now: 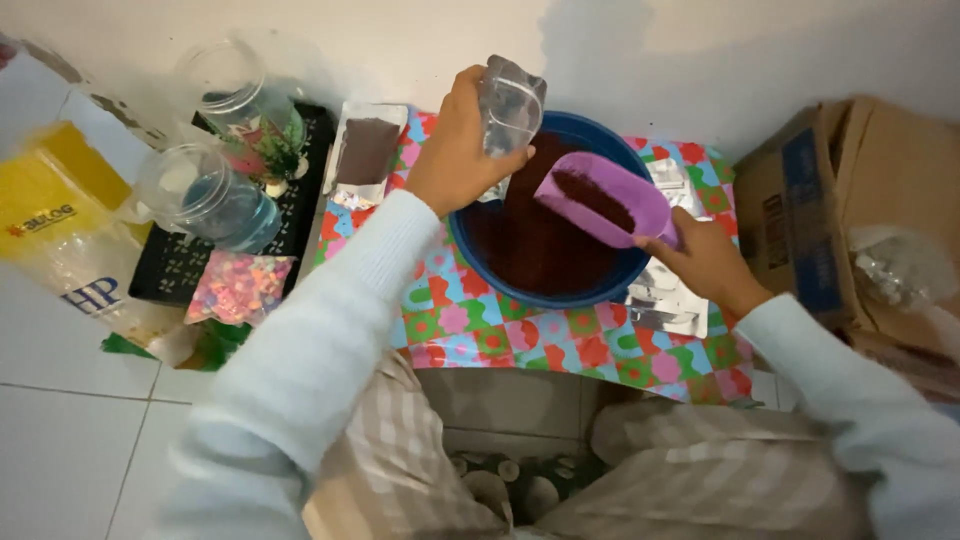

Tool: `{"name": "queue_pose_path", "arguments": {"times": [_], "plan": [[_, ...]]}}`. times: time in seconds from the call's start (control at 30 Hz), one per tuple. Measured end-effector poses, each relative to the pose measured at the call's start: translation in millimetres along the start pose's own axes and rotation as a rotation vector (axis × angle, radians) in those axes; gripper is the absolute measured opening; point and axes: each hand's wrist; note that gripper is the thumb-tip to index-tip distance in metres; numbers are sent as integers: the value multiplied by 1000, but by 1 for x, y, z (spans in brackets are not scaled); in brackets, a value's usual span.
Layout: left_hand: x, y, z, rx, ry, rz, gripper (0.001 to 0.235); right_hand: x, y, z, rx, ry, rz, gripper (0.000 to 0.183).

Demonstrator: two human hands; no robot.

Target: The person is manually filling small foil pouches with granular bait material using a plastic scoop from a large bucket.

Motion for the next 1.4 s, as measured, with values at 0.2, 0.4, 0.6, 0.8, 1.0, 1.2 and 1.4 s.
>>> {"name": "queue_pose_path", "arguments": {"times": [0.2, 0.4, 0.6, 0.8, 1.0, 1.2, 1.4], "plan": [[-4, -1, -5, -8, -29, 14, 96, -1, 0, 8, -68, -12, -12, 76], [0, -3, -7, 35, 14, 30, 91, 0, 1, 2, 0, 8, -49, 68], [-1, -1, -4, 73, -16, 22, 97, 0, 7, 3, 81, 77, -94, 70], [-4, 21, -22, 169, 18, 111, 100, 2, 15, 8, 145, -34, -102, 64], [-9, 18, -25, 169, -7, 97, 100, -3, 12, 2, 125, -53, -104, 61], [-4, 17, -23, 201, 42, 152, 107, 4, 13, 10, 171, -4, -11, 70], [-1, 15, -23, 179, 34, 154, 112, 1, 16, 7, 122, 62, -14, 65]]}}
Point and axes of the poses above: each hand's wrist, its own x-axis away from the middle knuckle, its own y-axis out of the back of the hand, z = x × y, and after that the axes turned 14 degrees about -x, right-handed
